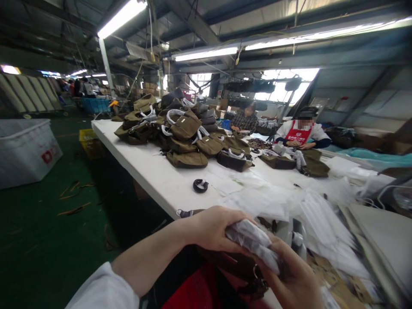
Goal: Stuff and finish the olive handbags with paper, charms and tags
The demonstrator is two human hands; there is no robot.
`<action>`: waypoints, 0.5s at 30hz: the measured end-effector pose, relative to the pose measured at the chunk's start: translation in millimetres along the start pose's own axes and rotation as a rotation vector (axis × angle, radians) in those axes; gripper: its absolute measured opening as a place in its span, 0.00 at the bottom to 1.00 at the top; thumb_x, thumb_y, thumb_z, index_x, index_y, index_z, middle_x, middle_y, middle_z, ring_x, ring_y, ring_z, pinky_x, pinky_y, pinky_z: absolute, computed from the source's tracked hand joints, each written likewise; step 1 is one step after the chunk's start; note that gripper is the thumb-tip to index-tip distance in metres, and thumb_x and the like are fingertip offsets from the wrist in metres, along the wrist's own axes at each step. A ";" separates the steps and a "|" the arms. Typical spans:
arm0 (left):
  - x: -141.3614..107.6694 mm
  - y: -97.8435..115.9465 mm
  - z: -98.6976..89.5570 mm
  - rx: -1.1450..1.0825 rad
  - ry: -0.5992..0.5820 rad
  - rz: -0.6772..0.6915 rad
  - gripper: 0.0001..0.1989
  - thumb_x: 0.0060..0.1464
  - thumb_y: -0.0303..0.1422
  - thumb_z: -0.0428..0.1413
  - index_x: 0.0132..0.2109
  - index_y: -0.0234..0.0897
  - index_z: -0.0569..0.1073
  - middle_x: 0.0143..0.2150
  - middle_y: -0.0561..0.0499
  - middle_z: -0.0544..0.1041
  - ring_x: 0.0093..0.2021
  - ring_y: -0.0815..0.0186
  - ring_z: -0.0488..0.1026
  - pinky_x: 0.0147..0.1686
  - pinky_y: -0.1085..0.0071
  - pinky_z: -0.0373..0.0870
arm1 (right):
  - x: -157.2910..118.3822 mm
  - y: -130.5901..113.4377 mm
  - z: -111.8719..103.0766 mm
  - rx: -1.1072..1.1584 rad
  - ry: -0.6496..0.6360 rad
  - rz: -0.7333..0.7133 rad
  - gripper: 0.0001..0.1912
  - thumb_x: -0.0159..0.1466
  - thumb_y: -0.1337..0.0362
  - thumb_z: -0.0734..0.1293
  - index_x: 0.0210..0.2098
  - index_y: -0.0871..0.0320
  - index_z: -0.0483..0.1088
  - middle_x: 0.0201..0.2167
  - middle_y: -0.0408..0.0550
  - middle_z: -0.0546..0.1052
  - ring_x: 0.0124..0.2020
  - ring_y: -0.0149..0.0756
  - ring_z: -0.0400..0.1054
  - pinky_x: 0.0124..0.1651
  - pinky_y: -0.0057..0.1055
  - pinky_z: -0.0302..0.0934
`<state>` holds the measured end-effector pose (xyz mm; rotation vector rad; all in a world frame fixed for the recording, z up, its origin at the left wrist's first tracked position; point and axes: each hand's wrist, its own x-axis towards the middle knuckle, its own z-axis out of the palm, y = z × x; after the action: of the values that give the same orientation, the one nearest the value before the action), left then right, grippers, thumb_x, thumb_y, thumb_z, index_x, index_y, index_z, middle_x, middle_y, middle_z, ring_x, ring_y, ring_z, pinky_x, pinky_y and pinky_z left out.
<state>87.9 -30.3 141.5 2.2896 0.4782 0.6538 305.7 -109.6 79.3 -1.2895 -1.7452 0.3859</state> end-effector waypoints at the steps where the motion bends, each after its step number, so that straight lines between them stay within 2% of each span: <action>1: 2.0 3.7 2.2 -0.025 -0.031 -0.042 0.24 0.52 0.38 0.62 0.56 0.38 0.72 0.44 0.47 0.80 0.42 0.61 0.76 0.44 0.71 0.71 | -3.4 -1.1 0.8 0.041 0.007 0.073 0.11 0.61 0.55 0.67 0.31 0.55 0.68 0.28 0.46 0.75 0.27 0.33 0.68 0.28 0.25 0.63; 3: 4.4 11.0 7.7 -0.060 -0.075 -0.108 0.19 0.55 0.40 0.59 0.52 0.38 0.74 0.43 0.48 0.80 0.41 0.62 0.77 0.40 0.72 0.71 | -10.2 -3.6 0.6 0.113 0.034 0.177 0.11 0.60 0.56 0.68 0.31 0.55 0.64 0.22 0.40 0.69 0.21 0.29 0.61 0.23 0.24 0.58; 6: 5.0 14.2 16.1 -0.097 -0.112 -0.155 0.13 0.61 0.39 0.53 0.48 0.41 0.76 0.42 0.49 0.80 0.41 0.62 0.77 0.41 0.71 0.72 | -15.3 -8.3 -2.7 0.235 -0.002 0.249 0.14 0.56 0.58 0.70 0.35 0.54 0.61 0.24 0.37 0.67 0.22 0.27 0.59 0.22 0.22 0.54; 8: 4.0 8.9 21.9 -0.062 -0.052 -0.148 0.14 0.61 0.38 0.53 0.51 0.42 0.75 0.44 0.48 0.80 0.43 0.60 0.77 0.44 0.68 0.73 | -15.2 -10.6 -5.6 0.296 -0.054 0.263 0.18 0.57 0.59 0.70 0.44 0.54 0.64 0.28 0.38 0.70 0.24 0.27 0.61 0.24 0.22 0.55; 11: 0.9 -1.2 32.5 0.105 0.135 -0.046 0.22 0.58 0.35 0.57 0.60 0.46 0.70 0.52 0.47 0.77 0.49 0.58 0.76 0.47 0.66 0.74 | -15.7 -11.9 -9.0 0.347 -0.091 0.235 0.22 0.61 0.59 0.68 0.54 0.52 0.64 0.30 0.39 0.70 0.25 0.27 0.62 0.26 0.22 0.56; 13: -0.8 -3.7 39.1 0.196 0.202 0.041 0.23 0.58 0.33 0.56 0.60 0.50 0.70 0.53 0.47 0.76 0.49 0.60 0.75 0.46 0.69 0.74 | -17.6 -11.2 -10.7 0.365 -0.090 0.209 0.19 0.63 0.58 0.66 0.54 0.52 0.67 0.28 0.38 0.69 0.24 0.26 0.60 0.26 0.22 0.55; 15: -0.6 -2.6 42.6 0.198 0.196 0.080 0.19 0.59 0.32 0.55 0.57 0.51 0.73 0.49 0.48 0.77 0.46 0.63 0.76 0.44 0.72 0.74 | -19.7 -9.7 -12.2 0.374 -0.088 0.196 0.18 0.64 0.57 0.66 0.52 0.53 0.69 0.28 0.38 0.70 0.23 0.25 0.60 0.26 0.22 0.55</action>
<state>111.6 -51.1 112.6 2.4517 0.5677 0.9119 310.6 -133.9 83.2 -1.1843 -1.5288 0.8502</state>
